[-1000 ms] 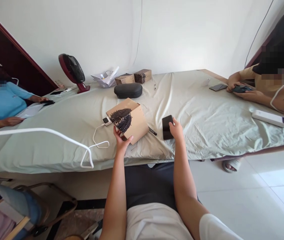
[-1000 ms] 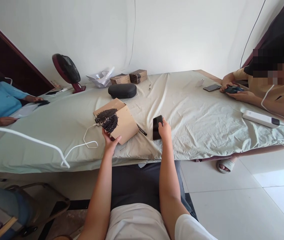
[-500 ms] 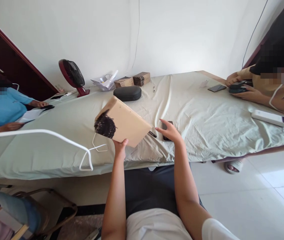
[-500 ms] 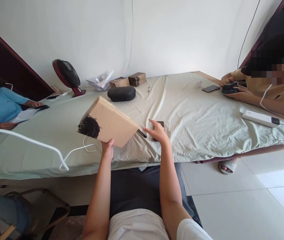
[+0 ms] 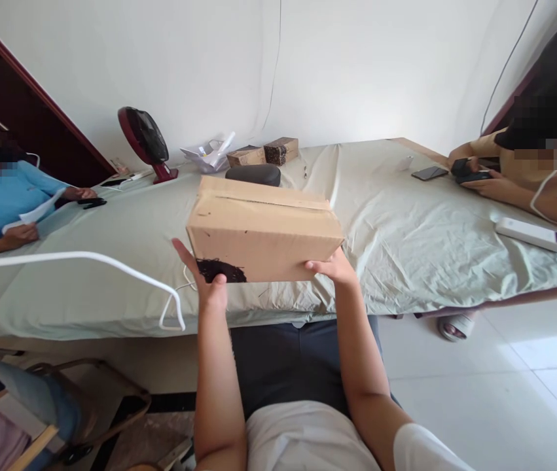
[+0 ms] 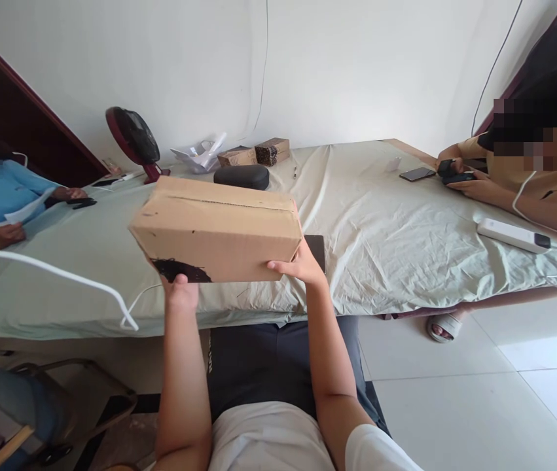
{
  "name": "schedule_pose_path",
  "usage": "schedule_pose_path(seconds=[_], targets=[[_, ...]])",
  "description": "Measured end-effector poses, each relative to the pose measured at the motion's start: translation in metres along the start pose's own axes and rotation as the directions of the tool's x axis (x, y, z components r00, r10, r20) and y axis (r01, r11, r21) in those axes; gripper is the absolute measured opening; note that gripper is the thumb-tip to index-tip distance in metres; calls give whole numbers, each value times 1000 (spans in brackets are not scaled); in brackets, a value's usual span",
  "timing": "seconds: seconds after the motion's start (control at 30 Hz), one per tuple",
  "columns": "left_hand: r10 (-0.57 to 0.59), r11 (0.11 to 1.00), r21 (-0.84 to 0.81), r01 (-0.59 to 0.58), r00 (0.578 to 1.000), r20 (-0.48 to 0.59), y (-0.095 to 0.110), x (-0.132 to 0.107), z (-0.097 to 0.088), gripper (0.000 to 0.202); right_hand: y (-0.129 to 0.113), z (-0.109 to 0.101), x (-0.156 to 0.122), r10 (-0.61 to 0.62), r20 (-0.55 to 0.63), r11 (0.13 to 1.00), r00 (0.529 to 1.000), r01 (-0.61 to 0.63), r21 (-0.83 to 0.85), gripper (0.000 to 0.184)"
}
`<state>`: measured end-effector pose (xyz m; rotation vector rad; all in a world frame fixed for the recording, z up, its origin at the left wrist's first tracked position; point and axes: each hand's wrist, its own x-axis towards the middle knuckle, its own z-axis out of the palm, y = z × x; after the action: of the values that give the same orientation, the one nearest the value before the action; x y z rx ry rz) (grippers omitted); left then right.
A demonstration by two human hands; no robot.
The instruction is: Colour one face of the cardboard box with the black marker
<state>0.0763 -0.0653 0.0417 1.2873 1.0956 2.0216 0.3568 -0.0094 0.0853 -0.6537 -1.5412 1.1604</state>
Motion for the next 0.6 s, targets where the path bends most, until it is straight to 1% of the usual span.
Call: schedule_pose_path(seconds=[0.03, 0.07, 0.1, 0.17, 0.27, 0.37, 0.47, 0.53, 0.6], targets=[[51, 998, 42, -51, 999, 1, 6, 2, -10, 119, -5, -4, -1, -7, 27, 1000, 1000, 8, -23, 117], [72, 993, 92, -73, 997, 19, 11, 2, -19, 121, -10, -6, -1, -20, 58, 999, 998, 22, -44, 118], [65, 987, 142, -70, 997, 37, 13, 1, -26, 119, -15, -7, -1, -34, 88, 997, 996, 40, -62, 119], [21, 976, 216, -32, 998, 56, 16, -4, -34, 109, -25, -6, 0, -61, 133, 993, 989, 73, -89, 122], [-27, 971, 240, 12, 998, 60, 21, -11, -37, 93, -34, -4, 2, -94, 147, 988, 985, 110, -106, 124], [-28, 963, 268, 0, 994, 101, 31, -12, -37, 82, -37, -6, 4, -101, 154, 985, 983, 120, -123, 128], [-4, 944, 327, -49, 987, 162, 43, -11, -42, 79, -39, -8, 4, -76, 129, 987, 989, 93, -129, 127], [3, 933, 351, -76, 979, 206, 50, -10, -44, 80, -41, -10, 3, -38, 81, 993, 996, 47, -108, 127], [-4, 928, 363, -85, 971, 239, 57, -10, -42, 84, -45, -11, 2, -6, 37, 996, 999, 10, -85, 125]])
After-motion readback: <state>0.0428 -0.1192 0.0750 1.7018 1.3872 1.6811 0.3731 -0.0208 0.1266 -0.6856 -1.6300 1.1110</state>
